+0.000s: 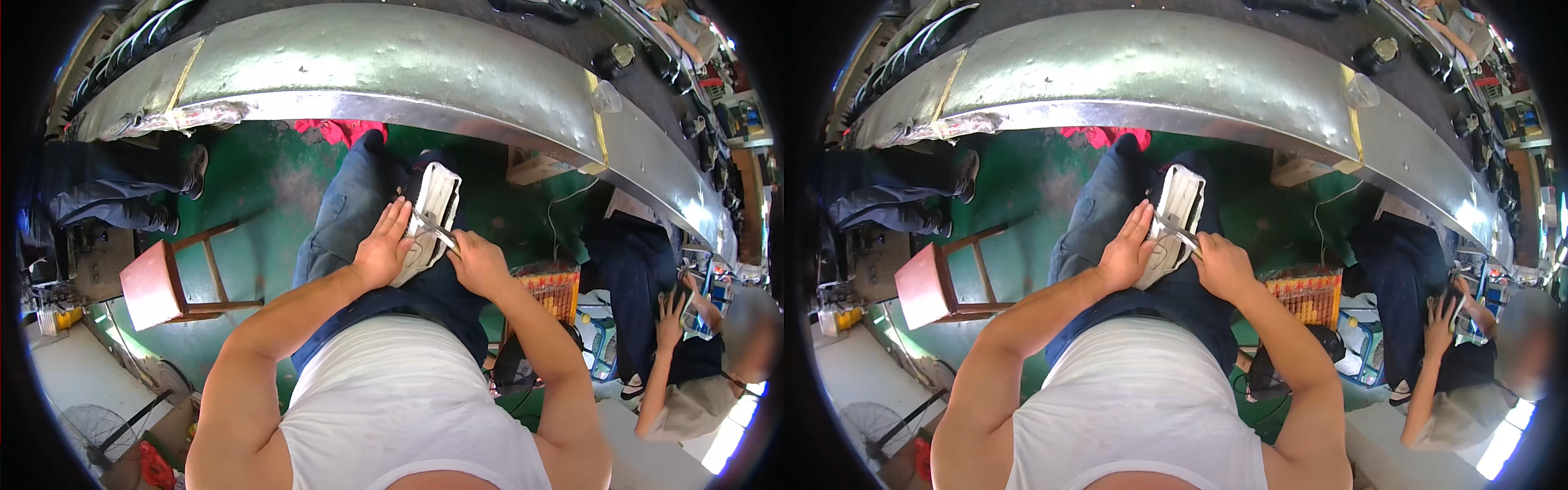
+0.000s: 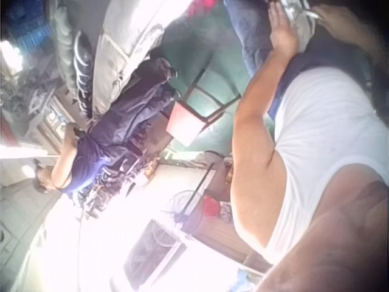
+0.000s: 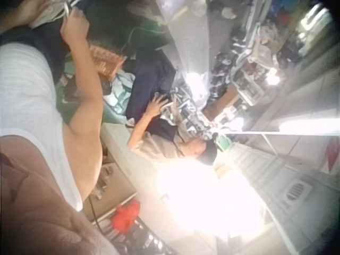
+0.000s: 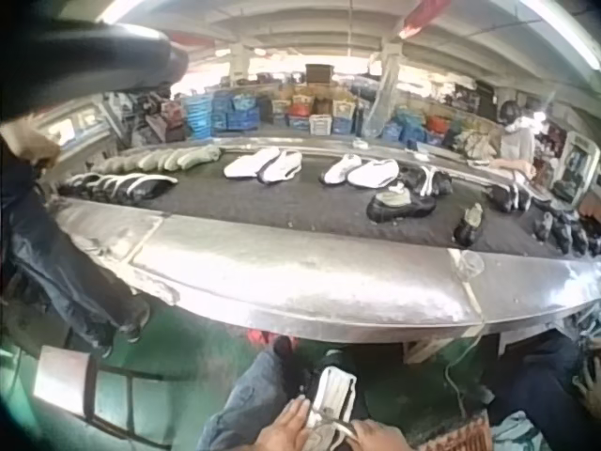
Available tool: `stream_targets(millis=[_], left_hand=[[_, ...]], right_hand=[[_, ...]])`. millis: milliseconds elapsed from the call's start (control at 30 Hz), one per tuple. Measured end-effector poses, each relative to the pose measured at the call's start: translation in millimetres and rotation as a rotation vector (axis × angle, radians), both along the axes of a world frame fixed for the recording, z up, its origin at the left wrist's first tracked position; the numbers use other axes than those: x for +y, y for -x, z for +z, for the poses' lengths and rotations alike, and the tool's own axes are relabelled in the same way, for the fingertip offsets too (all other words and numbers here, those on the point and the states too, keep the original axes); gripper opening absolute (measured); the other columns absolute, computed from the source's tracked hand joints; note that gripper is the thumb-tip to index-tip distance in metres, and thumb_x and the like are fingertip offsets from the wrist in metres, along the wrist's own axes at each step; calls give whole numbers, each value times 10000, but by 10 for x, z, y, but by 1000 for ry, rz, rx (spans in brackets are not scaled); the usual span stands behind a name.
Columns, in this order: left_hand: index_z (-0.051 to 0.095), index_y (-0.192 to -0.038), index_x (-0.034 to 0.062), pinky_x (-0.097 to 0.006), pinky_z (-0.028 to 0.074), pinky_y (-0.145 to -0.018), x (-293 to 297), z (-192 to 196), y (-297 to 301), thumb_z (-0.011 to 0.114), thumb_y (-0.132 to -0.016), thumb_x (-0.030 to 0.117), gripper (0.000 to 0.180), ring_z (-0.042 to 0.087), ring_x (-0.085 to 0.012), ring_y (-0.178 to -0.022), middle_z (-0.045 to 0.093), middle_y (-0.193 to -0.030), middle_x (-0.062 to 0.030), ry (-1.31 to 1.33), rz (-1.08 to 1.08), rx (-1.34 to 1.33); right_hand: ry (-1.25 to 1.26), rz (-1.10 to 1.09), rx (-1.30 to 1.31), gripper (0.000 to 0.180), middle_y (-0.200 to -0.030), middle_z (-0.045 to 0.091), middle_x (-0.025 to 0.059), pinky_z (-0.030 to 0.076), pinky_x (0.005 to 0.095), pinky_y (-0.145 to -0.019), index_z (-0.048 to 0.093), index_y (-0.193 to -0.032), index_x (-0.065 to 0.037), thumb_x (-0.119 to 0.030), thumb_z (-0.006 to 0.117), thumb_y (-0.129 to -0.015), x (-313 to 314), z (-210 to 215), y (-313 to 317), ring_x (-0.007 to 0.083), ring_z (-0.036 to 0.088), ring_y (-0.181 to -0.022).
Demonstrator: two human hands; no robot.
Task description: Trimming excess material from the soles of shoes using hand pliers.
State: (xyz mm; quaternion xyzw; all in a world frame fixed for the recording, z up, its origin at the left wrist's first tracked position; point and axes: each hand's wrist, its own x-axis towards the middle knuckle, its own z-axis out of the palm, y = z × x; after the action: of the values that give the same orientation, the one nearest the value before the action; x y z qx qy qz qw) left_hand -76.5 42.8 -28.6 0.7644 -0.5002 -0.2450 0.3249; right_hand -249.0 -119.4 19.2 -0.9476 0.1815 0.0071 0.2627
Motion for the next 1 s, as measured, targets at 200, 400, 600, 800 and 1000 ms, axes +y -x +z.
stream_targets(millis=[200,400,600,800,1000], left_hand=[[259,-1537,33,-413,331,-1154,-53,0,-15,510,-990,198,624,256,-405,-1463,239,-1584,-243,27,-13,10],[284,-1553,169,-427,344,-1145,-138,129,-9,506,-990,187,606,262,-440,-1450,146,-1605,-259,-106,-66,12],[288,-1552,157,-413,391,-1113,-231,318,-31,485,-996,184,591,296,-435,-1434,63,-1617,-259,-282,-151,-78],[229,-1566,125,-426,381,-1116,-238,191,-53,489,-989,206,638,239,-420,-1461,53,-1624,-243,-189,-119,-53],[158,-1580,133,-456,378,-1117,-304,408,-113,437,-1007,272,653,282,-458,-1431,46,-1626,-244,-329,-138,-23]], right_hand=[[82,37,75,210,-926,622,225,515,463,-780,543,-994,25,-117,641,-873,-181,189,-114,387,638,-870],[-139,-213,79,241,-974,672,229,509,504,-786,569,-1055,-1,-216,584,-949,-138,-8,-118,431,641,-902],[-709,-176,340,237,-740,679,121,516,370,-666,635,-889,5,-219,590,-951,-579,-4,-98,241,669,-674],[-873,-215,257,250,-730,661,53,490,302,-640,634,-840,12,-209,604,-954,-647,-265,-4,133,626,-663],[-772,-176,440,287,-734,653,67,497,302,-529,627,-895,18,-262,610,-953,-828,125,-56,152,615,-549]])
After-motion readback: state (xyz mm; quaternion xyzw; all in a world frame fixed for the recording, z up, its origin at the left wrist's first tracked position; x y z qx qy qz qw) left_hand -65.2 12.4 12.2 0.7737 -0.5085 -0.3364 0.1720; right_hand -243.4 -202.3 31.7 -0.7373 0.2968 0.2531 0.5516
